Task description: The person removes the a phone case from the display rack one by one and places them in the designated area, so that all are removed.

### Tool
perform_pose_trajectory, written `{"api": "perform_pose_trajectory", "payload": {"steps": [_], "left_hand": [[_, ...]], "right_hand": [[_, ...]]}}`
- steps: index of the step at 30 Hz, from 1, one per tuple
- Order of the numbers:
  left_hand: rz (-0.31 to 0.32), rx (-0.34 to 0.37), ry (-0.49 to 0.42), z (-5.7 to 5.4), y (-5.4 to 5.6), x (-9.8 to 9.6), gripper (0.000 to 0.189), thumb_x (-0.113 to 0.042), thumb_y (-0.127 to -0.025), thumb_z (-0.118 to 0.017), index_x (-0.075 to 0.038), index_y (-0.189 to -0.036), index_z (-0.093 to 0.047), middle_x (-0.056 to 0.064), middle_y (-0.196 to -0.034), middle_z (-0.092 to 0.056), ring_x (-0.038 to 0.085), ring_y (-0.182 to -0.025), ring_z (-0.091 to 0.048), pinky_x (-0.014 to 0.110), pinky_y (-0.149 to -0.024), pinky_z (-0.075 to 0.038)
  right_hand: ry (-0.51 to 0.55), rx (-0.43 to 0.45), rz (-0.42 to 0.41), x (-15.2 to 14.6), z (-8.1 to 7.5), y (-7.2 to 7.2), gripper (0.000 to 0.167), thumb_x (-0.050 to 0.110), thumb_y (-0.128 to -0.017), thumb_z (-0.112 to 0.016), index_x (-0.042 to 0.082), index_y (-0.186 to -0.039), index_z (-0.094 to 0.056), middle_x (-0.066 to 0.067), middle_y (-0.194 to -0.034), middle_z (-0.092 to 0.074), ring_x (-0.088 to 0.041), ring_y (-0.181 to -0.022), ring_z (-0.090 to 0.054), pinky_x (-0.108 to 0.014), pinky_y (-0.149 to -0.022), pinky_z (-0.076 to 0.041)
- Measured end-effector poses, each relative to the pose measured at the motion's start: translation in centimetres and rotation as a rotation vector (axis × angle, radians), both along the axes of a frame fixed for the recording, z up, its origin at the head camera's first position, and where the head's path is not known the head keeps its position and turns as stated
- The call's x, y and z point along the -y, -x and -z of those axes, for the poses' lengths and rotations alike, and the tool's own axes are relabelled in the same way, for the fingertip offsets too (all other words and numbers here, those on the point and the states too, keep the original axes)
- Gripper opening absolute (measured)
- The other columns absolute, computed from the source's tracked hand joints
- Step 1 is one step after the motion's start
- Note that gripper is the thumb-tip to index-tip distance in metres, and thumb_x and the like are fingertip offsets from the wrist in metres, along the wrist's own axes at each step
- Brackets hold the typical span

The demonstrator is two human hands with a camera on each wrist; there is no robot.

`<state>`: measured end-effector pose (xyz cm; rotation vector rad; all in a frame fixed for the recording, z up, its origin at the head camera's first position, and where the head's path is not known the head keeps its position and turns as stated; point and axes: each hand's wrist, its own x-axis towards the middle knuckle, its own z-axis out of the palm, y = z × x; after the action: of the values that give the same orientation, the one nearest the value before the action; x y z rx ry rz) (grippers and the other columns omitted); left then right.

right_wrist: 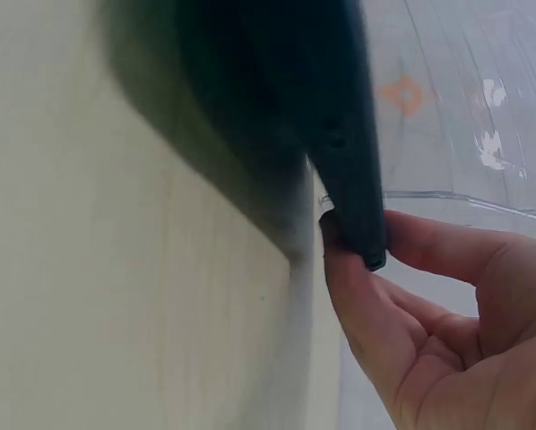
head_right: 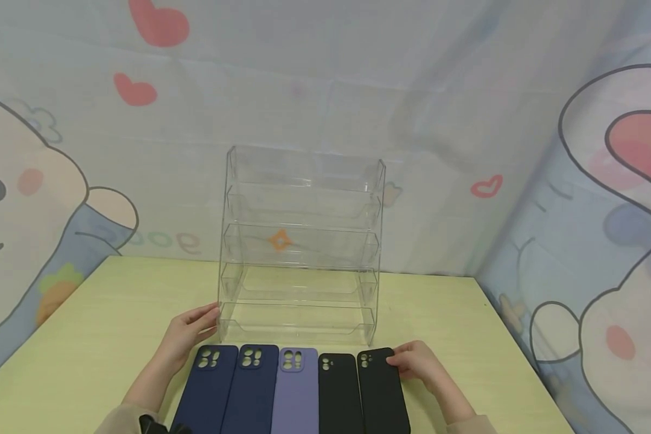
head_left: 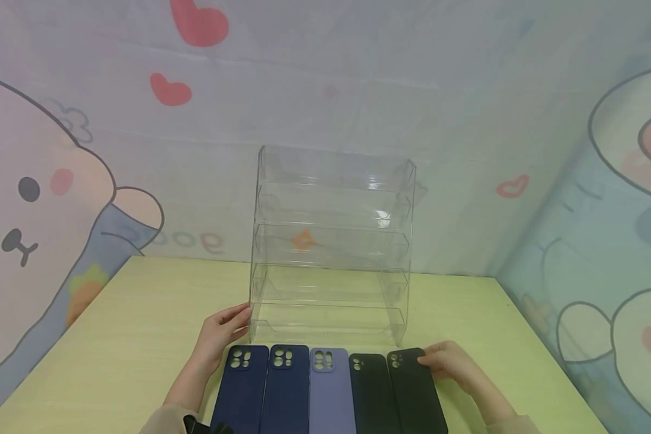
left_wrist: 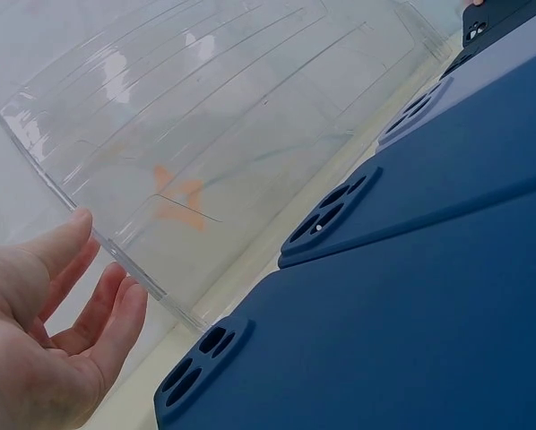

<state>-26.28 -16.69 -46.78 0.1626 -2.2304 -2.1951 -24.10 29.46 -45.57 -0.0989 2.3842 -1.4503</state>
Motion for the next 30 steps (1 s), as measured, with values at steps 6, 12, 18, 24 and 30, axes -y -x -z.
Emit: {"api": "perform_pose_trajectory", "payload": {"steps": [6, 12, 18, 24, 30], "left_hand": [[-0.003, -0.001, 0.004, 0.0, 0.0, 0.0, 0.051, -0.026, -0.097, -0.063, 0.004, -0.137, -0.052, 0.018, -0.135, -0.057, 0.015, -0.106, -0.065, 0.021, -0.089, -0.058], [-0.009, 0.007, -0.005, 0.1, 0.1, 0.0, 0.051, -0.025, -0.097, -0.064, 0.003, -0.137, -0.053, 0.017, -0.135, -0.057, 0.022, -0.112, -0.063, 0.021, -0.089, -0.058], [-0.006, 0.005, 0.002, 0.0, 0.0, 0.2, 0.050, -0.025, -0.097, -0.063, 0.003, -0.137, -0.053, 0.018, -0.135, -0.057, 0.018, -0.108, -0.064, 0.021, -0.089, -0.058], [-0.001, 0.004, 0.055, -0.6, -0.3, 0.3, 0.049, -0.027, -0.098, -0.062, 0.002, -0.137, -0.054, 0.019, -0.133, -0.058, 0.017, -0.105, -0.065, 0.025, -0.089, -0.059], [0.030, -0.026, 0.217, -1.8, -0.9, 0.5, 0.045, -0.024, -0.100, -0.058, 0.002, -0.136, -0.055, 0.023, -0.130, -0.060, 0.031, -0.112, -0.063, 0.040, -0.094, -0.058]], "right_hand": [[-0.196, -0.065, 0.191, 1.3, -0.1, -0.3, 0.034, 0.007, -0.082, -0.073, -0.017, -0.104, -0.066, -0.020, -0.090, -0.073, -0.029, -0.077, -0.073, -0.038, -0.070, -0.064], [-0.236, -0.096, 0.223, 1.5, 0.0, -0.5, 0.028, 0.008, -0.079, -0.077, -0.013, -0.096, -0.070, -0.019, -0.085, -0.073, -0.027, -0.071, -0.073, -0.036, -0.066, -0.064], [-0.247, -0.104, 0.217, 1.3, 0.2, -0.4, 0.024, 0.007, -0.078, -0.078, -0.011, -0.092, -0.071, -0.017, -0.083, -0.073, -0.027, -0.071, -0.073, -0.036, -0.065, -0.064], [-0.250, -0.133, 0.189, 1.2, 0.0, -0.2, 0.016, 0.008, -0.083, -0.073, -0.007, -0.087, -0.072, -0.009, -0.077, -0.072, -0.020, -0.067, -0.070, -0.032, -0.063, -0.063], [-0.269, -0.226, 0.186, 1.8, -1.8, 0.3, 0.023, 0.015, -0.089, -0.068, -0.008, -0.093, -0.070, -0.010, -0.078, -0.072, -0.020, -0.067, -0.070, -0.031, -0.062, -0.063]]}}
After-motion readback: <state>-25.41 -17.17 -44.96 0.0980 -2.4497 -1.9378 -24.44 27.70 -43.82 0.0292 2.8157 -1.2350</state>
